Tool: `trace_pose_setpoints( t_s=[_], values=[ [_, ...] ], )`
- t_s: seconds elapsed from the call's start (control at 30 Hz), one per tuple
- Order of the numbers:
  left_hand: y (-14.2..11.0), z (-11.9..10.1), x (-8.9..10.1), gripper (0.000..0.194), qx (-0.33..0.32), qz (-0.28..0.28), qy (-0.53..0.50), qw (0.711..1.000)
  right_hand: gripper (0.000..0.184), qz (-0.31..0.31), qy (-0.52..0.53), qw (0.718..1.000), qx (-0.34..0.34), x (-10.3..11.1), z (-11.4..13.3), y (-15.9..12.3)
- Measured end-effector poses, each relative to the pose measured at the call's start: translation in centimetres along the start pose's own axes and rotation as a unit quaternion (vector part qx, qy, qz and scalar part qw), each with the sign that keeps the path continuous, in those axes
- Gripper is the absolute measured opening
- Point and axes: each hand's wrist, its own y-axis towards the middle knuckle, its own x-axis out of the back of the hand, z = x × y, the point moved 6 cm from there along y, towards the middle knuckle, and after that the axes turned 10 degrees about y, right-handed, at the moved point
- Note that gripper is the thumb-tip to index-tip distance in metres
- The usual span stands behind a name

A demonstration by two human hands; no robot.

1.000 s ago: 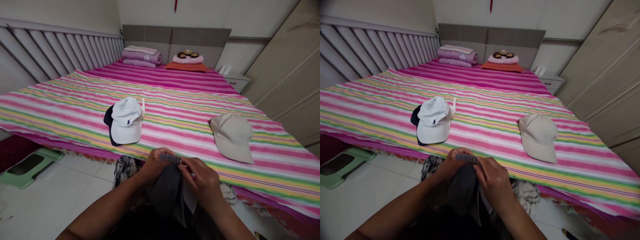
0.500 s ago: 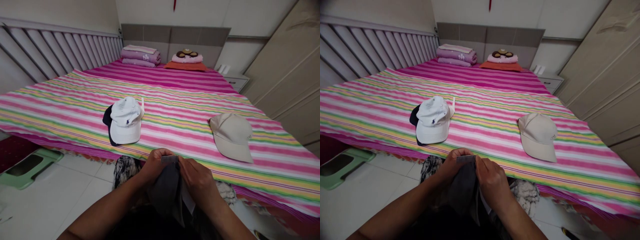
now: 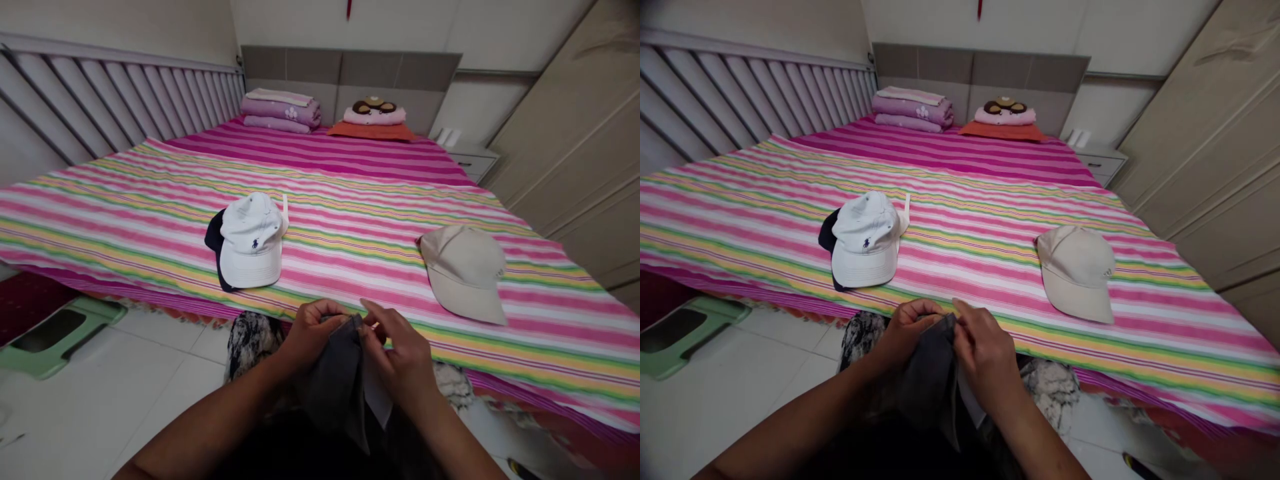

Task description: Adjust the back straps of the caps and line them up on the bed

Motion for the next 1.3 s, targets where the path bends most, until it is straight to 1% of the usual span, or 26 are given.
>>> trace_pose_setpoints(
  t_s=[0.03, 0.07, 0.13, 0.27, 0.37, 0.43, 0.5, 0.53, 0.6, 0.63, 0.67, 0.7, 0.73, 0.77, 0.8, 0.83, 0.9, 0.93, 0.97, 1.0, 1.03, 1.1, 1.13, 1.17, 1.27, 1.3],
  values=[
    [0.1, -0.1, 0.0, 0.015, -0.006, 0.000, 0.007, 1.000, 0.033, 0.030, -0.062, 0.996, 0.058, -0.2, 0.7, -0.1],
    [0.2, -0.1, 0.0, 0.015, -0.009, 0.001, 0.013, 1.000, 0.035, 0.060, -0.109, 0.987, 0.098, -0.5, 1.2, -0.2],
    [0.4, -0.1, 0.0, 0.014, -0.007, -0.001, 0.013, 1.000, 0.035, 0.078, -0.158, 0.974, 0.140, -0.8, 1.6, -0.4],
    [0.4, 0.2, -0.1, 0.015, 0.016, 0.000, 0.001, 1.000, 0.032, 0.024, -0.168, 0.972, 0.163, -0.8, 1.6, -0.5],
    [0.4, 0.3, -0.2, 0.016, 0.029, 0.005, -0.007, 1.000, 0.031, 0.026, -0.171, 0.972, 0.160, -1.0, 1.4, -0.6],
    [0.4, 0.1, -0.2, 0.015, 0.014, 0.005, 0.007, 1.000, 0.027, 0.031, -0.163, 0.974, 0.155, -1.0, 1.5, -0.5],
    [0.3, -0.1, -0.1, 0.013, -0.008, 0.007, 0.019, 1.000, 0.022, 0.009, -0.127, 0.983, 0.130, -0.5, 1.4, -0.3],
    [0.2, -0.1, -0.1, 0.012, -0.015, 0.010, 0.018, 1.000, 0.021, -0.008, -0.097, 0.990, 0.103, -0.2, 1.2, -0.2],
    [0.0, -0.1, -0.2, 0.012, -0.024, 0.012, 0.007, 1.000, 0.016, -0.041, -0.006, 0.999, 0.005, 0.3, 0.3, 0.1],
    [-0.1, -0.1, -0.2, 0.013, -0.029, 0.012, 0.003, 0.999, 0.013, -0.052, 0.055, 0.995, -0.059, 0.4, -0.5, 0.1],
    [-0.2, -0.1, -0.3, 0.014, -0.034, 0.013, 0.000, 0.999, 0.010, -0.056, 0.124, 0.983, -0.124, 0.3, -1.3, 0.0],
    [-0.2, -0.1, -0.4, 0.014, -0.037, 0.016, -0.001, 0.999, 0.009, -0.052, 0.192, 0.963, -0.181, -0.1, -2.0, -0.1],
    [-0.2, -0.1, -0.4, 0.015, -0.039, 0.020, 0.000, 0.999, 0.011, -0.039, 0.249, 0.941, -0.225, -0.6, -2.5, -0.3],
    [-0.2, -0.1, -0.5, 0.015, -0.037, 0.025, 0.001, 0.999, 0.013, -0.024, 0.282, 0.926, -0.250, -1.0, -2.8, -0.4],
    [-0.1, 0.0, -0.6, 0.015, -0.033, 0.029, 0.004, 0.999, 0.012, -0.013, 0.284, 0.924, -0.255, -1.1, -3.0, -0.4],
    [0.0, 0.0, -0.6, 0.014, -0.031, 0.033, 0.009, 0.999, 0.012, -0.012, 0.258, 0.936, -0.239, -1.0, -2.9, -0.3],
    [0.1, -0.1, -0.5, 0.014, -0.035, 0.033, 0.019, 0.999, 0.018, -0.028, 0.159, 0.973, -0.165, -0.2, -2.4, 0.0],
    [0.1, 0.0, -0.5, 0.014, -0.036, 0.033, 0.022, 0.999, 0.021, -0.041, 0.117, 0.984, -0.131, 0.1, -2.0, 0.1],
    [0.1, 0.0, -0.4, 0.015, -0.033, 0.034, 0.023, 0.999, 0.022, -0.053, 0.103, 0.986, -0.120, 0.4, -1.9, 0.2],
    [0.1, 0.1, -0.5, 0.015, -0.028, 0.038, 0.020, 0.999, 0.021, -0.060, 0.124, 0.981, -0.139, 0.5, -2.2, 0.2],
    [0.1, 0.2, -0.5, 0.016, -0.021, 0.043, 0.013, 0.999, 0.024, -0.067, 0.174, 0.966, -0.180, 0.4, -2.6, 0.1],
    [0.0, 0.3, -0.6, 0.018, -0.007, 0.052, -0.004, 0.999, 0.033, -0.082, 0.286, 0.918, -0.262, 0.0, -3.6, -0.1],
    [0.0, 0.2, -0.6, 0.018, -0.005, 0.053, -0.015, 0.998, 0.034, -0.074, 0.328, 0.899, -0.280, -0.4, -3.7, -0.2],
    [0.0, 0.1, -0.6, 0.018, -0.003, 0.053, -0.024, 0.998, 0.033, -0.045, 0.353, 0.891, -0.282, -0.8, -3.6, -0.1],
    [0.0, -0.6, -0.2, 0.017, -0.009, 0.049, -0.028, 0.998, 0.028, 0.083, 0.367, 0.885, -0.275, -2.4, -3.0, -0.5],
    [0.0, -1.0, 0.0, 0.017, -0.017, 0.050, -0.019, 0.998, 0.030, 0.103, 0.378, 0.876, -0.283, -2.6, -3.0, -0.7]
  ],
)
